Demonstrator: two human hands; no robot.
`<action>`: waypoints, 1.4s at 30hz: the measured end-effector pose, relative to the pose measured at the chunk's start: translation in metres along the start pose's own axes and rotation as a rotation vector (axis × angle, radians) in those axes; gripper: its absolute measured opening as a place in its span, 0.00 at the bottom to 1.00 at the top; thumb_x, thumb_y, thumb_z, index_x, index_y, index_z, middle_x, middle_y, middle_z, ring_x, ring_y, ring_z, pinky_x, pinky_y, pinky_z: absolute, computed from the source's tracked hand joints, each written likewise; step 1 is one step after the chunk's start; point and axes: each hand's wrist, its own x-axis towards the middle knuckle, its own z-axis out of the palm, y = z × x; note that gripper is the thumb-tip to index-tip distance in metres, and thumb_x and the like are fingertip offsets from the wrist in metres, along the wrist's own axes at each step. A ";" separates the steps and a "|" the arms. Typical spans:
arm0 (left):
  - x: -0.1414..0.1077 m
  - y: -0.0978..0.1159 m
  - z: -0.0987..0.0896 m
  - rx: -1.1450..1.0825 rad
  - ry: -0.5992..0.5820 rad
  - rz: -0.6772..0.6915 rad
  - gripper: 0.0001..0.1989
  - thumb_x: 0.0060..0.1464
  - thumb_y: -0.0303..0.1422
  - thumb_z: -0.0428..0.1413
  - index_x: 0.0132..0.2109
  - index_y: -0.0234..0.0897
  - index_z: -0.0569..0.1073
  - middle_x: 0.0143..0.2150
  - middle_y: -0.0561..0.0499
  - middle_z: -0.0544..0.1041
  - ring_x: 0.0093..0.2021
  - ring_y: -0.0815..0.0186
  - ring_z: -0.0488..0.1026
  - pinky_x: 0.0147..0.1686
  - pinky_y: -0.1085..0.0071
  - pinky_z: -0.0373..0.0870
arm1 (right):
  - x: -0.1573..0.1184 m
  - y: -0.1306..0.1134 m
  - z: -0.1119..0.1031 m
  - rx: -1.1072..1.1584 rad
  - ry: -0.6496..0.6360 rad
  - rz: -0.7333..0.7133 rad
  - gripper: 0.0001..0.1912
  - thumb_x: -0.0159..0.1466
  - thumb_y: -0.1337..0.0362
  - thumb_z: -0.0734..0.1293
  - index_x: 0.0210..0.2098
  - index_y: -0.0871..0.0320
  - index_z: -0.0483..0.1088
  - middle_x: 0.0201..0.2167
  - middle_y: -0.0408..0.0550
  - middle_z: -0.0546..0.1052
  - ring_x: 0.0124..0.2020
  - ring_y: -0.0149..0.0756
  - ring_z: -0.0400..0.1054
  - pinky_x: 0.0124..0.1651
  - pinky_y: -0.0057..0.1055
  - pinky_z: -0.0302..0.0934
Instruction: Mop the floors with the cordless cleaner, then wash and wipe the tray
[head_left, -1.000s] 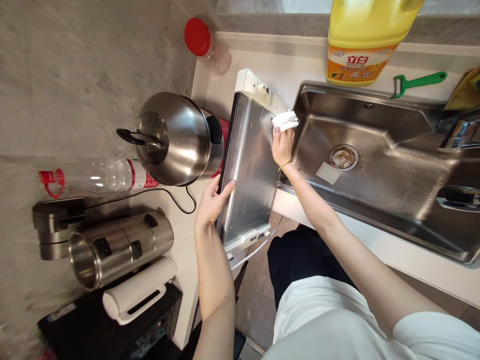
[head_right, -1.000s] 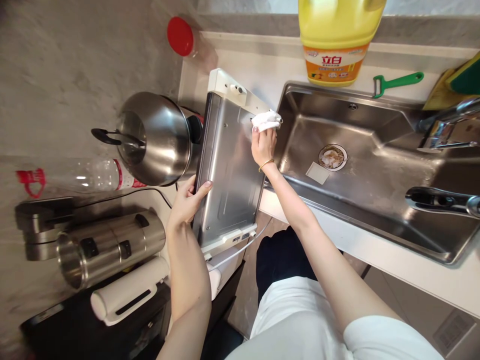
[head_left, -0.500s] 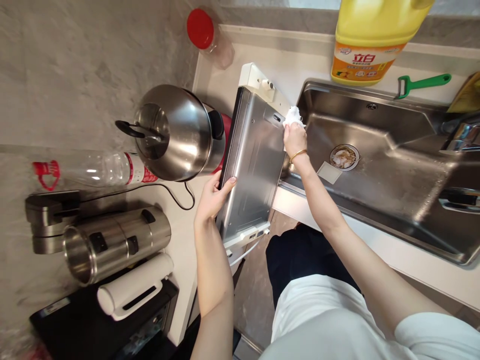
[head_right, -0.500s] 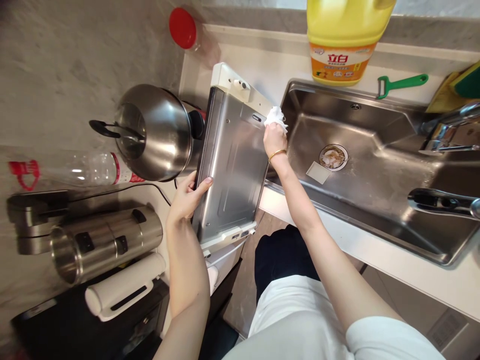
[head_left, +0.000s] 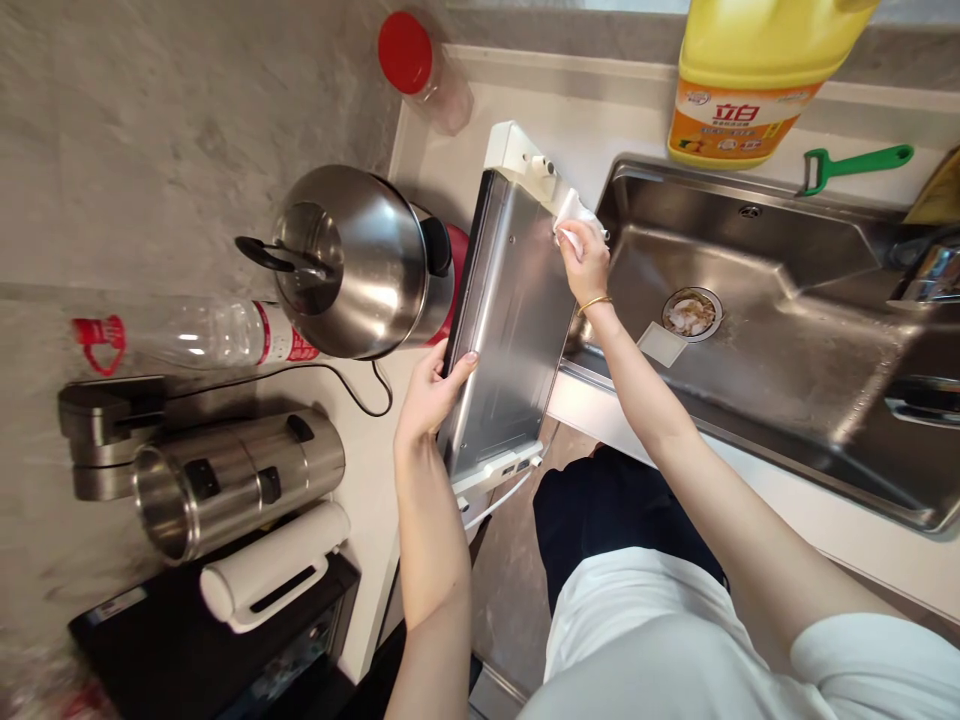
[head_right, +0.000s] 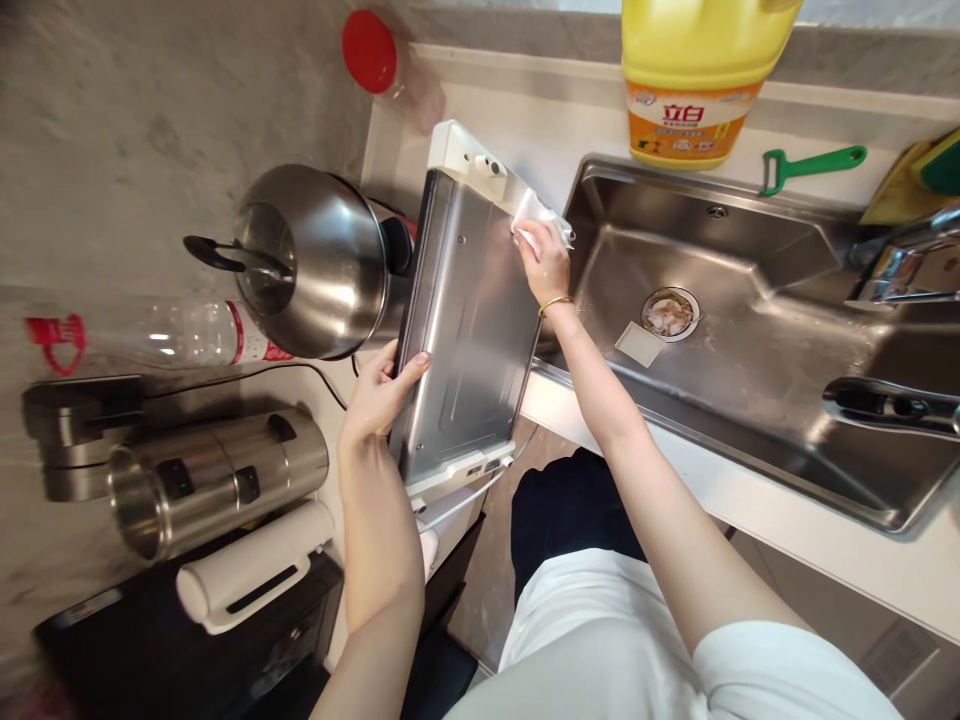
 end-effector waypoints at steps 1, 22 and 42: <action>0.000 0.000 0.000 0.000 0.000 -0.001 0.22 0.49 0.50 0.59 0.45 0.38 0.74 0.41 0.46 0.76 0.46 0.56 0.72 0.45 0.61 0.71 | -0.003 0.003 0.003 -0.004 0.016 0.028 0.22 0.71 0.56 0.51 0.50 0.59 0.70 0.49 0.55 0.71 0.56 0.43 0.63 0.60 0.49 0.54; 0.000 -0.002 0.001 -0.022 0.001 -0.007 0.22 0.49 0.49 0.59 0.44 0.36 0.73 0.36 0.48 0.75 0.37 0.62 0.71 0.39 0.67 0.69 | 0.001 -0.039 0.033 0.139 0.096 0.143 0.31 0.72 0.55 0.39 0.68 0.64 0.46 0.69 0.52 0.50 0.71 0.34 0.35 0.70 0.40 0.36; 0.003 -0.003 -0.001 -0.032 0.007 -0.027 0.24 0.48 0.48 0.60 0.48 0.37 0.74 0.38 0.48 0.75 0.37 0.62 0.71 0.39 0.68 0.69 | -0.038 -0.031 0.010 0.054 -0.015 0.126 0.28 0.69 0.62 0.45 0.68 0.57 0.50 0.66 0.49 0.57 0.69 0.36 0.44 0.69 0.43 0.39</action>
